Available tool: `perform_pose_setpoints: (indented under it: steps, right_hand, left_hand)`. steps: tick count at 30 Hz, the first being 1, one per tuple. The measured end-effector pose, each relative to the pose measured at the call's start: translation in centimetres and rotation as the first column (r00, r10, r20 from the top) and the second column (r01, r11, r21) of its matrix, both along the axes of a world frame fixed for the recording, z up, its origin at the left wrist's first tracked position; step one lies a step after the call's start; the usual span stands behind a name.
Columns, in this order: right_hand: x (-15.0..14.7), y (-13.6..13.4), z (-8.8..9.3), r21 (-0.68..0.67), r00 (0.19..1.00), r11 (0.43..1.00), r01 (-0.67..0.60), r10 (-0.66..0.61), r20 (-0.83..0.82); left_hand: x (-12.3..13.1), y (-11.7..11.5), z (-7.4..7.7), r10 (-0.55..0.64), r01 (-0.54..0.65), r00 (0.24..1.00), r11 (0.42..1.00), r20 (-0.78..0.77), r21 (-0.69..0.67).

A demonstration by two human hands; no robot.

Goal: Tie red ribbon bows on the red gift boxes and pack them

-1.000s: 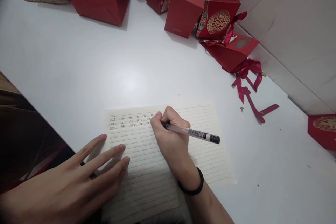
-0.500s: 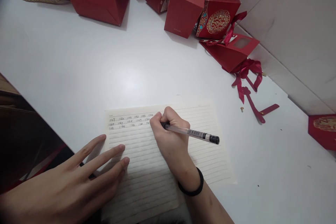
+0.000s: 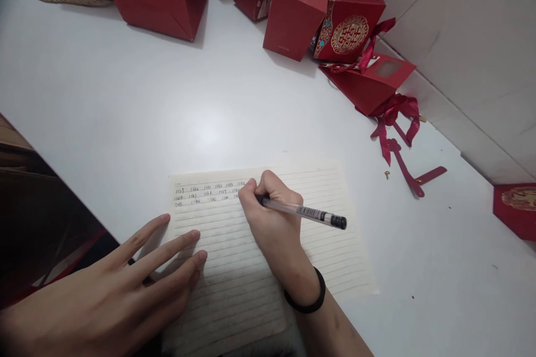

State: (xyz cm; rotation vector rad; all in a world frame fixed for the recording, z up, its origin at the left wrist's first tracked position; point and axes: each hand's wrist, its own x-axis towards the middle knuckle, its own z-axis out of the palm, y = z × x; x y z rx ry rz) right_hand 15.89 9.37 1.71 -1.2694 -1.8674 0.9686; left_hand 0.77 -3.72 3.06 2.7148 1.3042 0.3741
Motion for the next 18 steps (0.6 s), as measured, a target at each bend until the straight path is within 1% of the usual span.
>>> perform_pose_setpoints:
  steps: [3, 5, 7, 9, 11, 13, 15, 18]
  right_hand:
    - [0.0, 0.0, 0.2, -0.006, 1.000, 1.000, -0.022, 0.022, -0.011]
    - [0.1, 0.2, 0.2, -0.030, 0.997, 0.999, -0.016, 0.013, -0.070]
    - [0.2, 0.4, 0.1, -0.080, 0.985, 0.996, 0.034, -0.047, -0.169]
    - [0.4, 0.6, -0.1, -0.160, 0.955, 0.983, 0.087, -0.128, -0.266]
    - [0.5, 0.8, -0.5, -0.224, 0.932, 0.969, 0.106, -0.175, -0.318]
    - [0.4, 0.8, -0.8, -0.251, 0.928, 0.963, 0.103, -0.184, -0.325]
    - [0.3, 0.8, -1.0, -0.263, 0.932, 0.959, 0.100, -0.183, -0.313]
    - [-0.2, 1.0, -1.2, -0.272, 0.934, 0.958, 0.088, -0.174, -0.313]
  left_hand:
    - [0.1, 0.1, -0.1, 0.000, 0.000, 1.000, 1.000, -0.008, 0.004]
    - [0.1, 0.2, -0.1, 0.000, 0.000, 1.000, 1.000, -0.010, 0.003]
    - [0.2, 0.3, -0.1, 0.008, -0.008, 1.000, 1.000, -0.012, 0.007]
    - [0.1, 0.4, 0.1, 0.013, -0.013, 1.000, 1.000, -0.020, 0.020]
    - [0.0, 0.6, 0.3, 0.021, -0.019, 0.999, 0.999, -0.031, 0.047]
    - [0.0, 0.6, 0.3, 0.025, -0.021, 0.998, 0.996, -0.049, 0.090]
    - [0.1, 0.5, -0.1, 0.032, -0.022, 0.997, 0.988, -0.068, 0.151]
    - [-0.1, 0.6, -1.7, 0.069, -0.045, 0.994, 0.964, -0.081, 0.261]
